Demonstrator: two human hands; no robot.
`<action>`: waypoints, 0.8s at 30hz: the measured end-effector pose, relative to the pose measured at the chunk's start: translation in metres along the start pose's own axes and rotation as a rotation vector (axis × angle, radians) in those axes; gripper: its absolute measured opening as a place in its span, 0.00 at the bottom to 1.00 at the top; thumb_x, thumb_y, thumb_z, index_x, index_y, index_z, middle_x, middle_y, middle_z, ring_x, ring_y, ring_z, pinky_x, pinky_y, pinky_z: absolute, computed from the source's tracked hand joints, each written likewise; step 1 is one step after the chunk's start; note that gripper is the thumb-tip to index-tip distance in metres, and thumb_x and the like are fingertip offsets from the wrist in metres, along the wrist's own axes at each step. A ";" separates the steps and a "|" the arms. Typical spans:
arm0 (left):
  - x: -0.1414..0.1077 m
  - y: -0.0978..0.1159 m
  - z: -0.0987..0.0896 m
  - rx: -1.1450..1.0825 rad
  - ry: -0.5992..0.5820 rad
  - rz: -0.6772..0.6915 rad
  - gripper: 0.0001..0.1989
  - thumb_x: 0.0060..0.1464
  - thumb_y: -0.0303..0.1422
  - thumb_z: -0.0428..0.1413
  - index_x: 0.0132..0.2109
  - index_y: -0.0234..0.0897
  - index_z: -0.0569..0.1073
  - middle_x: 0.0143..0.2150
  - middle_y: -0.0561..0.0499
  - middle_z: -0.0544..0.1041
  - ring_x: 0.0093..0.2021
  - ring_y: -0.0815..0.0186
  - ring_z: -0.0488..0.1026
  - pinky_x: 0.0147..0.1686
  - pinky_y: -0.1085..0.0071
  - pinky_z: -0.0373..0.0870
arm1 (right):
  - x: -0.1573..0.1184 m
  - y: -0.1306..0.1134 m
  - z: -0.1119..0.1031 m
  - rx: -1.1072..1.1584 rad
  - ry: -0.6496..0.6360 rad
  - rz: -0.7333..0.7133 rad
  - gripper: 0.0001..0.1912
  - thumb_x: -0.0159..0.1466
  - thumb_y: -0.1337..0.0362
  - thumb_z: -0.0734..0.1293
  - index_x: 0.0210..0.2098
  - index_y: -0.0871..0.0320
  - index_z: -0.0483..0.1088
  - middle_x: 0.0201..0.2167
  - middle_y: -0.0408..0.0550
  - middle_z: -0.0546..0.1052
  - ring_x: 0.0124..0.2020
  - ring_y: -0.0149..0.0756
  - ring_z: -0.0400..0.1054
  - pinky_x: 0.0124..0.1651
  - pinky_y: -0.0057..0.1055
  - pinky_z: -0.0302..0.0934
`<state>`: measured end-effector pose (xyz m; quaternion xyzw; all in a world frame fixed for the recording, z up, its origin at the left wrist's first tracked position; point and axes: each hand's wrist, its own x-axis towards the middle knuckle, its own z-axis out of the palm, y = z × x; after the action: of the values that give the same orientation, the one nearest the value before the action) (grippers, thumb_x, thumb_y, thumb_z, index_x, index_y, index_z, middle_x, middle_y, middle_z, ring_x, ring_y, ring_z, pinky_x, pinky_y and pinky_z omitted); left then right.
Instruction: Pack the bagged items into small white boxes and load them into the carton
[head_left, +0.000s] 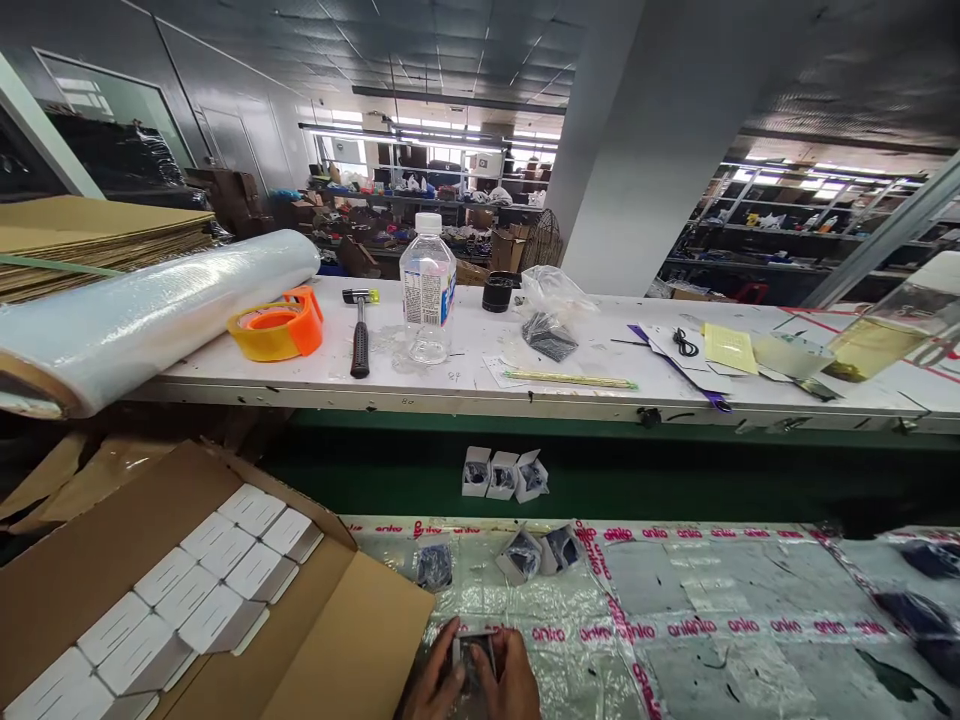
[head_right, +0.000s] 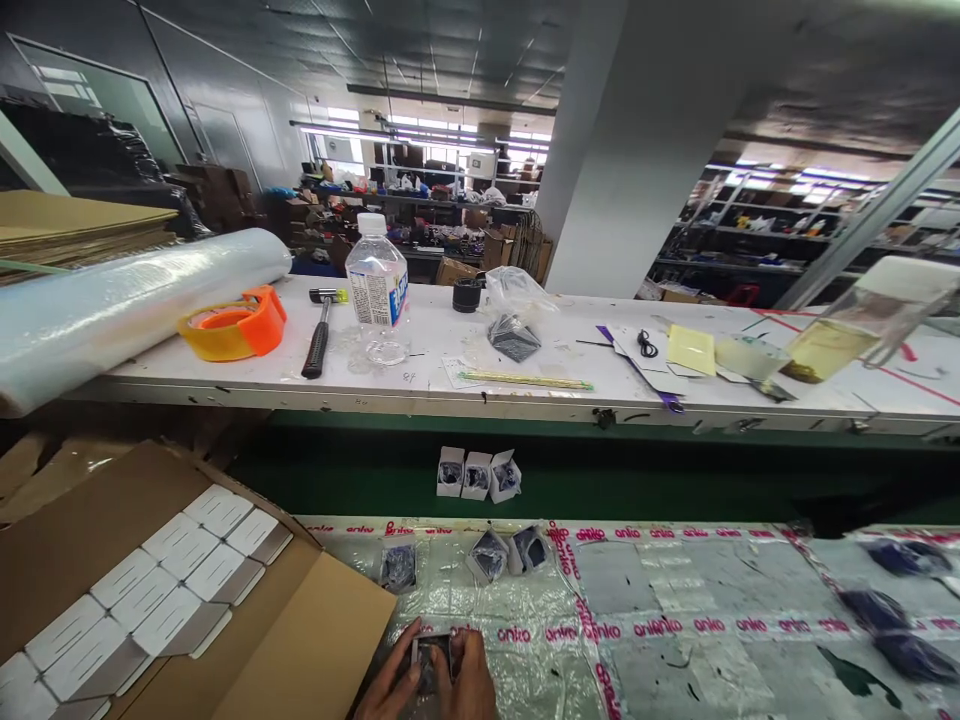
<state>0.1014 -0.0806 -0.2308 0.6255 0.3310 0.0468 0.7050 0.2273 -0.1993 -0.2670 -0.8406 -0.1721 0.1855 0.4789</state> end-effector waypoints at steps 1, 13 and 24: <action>0.001 0.001 0.000 -0.016 0.011 -0.014 0.42 0.58 0.62 0.50 0.71 0.43 0.63 0.76 0.49 0.58 0.77 0.53 0.48 0.76 0.53 0.44 | -0.001 0.002 0.001 -0.014 0.012 -0.021 0.26 0.61 0.33 0.61 0.33 0.50 0.64 0.29 0.47 0.76 0.30 0.44 0.74 0.36 0.37 0.67; 0.007 0.002 0.018 0.192 0.187 0.013 0.34 0.57 0.58 0.51 0.61 0.40 0.74 0.66 0.41 0.74 0.70 0.51 0.66 0.73 0.54 0.56 | -0.005 0.001 -0.005 -0.154 0.024 -0.233 0.34 0.66 0.31 0.49 0.39 0.51 0.71 0.42 0.58 0.81 0.43 0.50 0.78 0.44 0.42 0.71; 0.009 0.019 0.024 0.056 0.190 0.070 0.08 0.54 0.40 0.52 0.30 0.43 0.71 0.59 0.44 0.78 0.60 0.53 0.74 0.59 0.58 0.71 | 0.013 -0.016 -0.035 0.094 -0.248 -0.230 0.18 0.55 0.71 0.61 0.42 0.52 0.72 0.40 0.47 0.78 0.38 0.38 0.75 0.39 0.31 0.68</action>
<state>0.1273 -0.0929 -0.2174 0.6490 0.3756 0.1213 0.6504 0.2536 -0.2117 -0.2385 -0.7627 -0.3160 0.2397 0.5109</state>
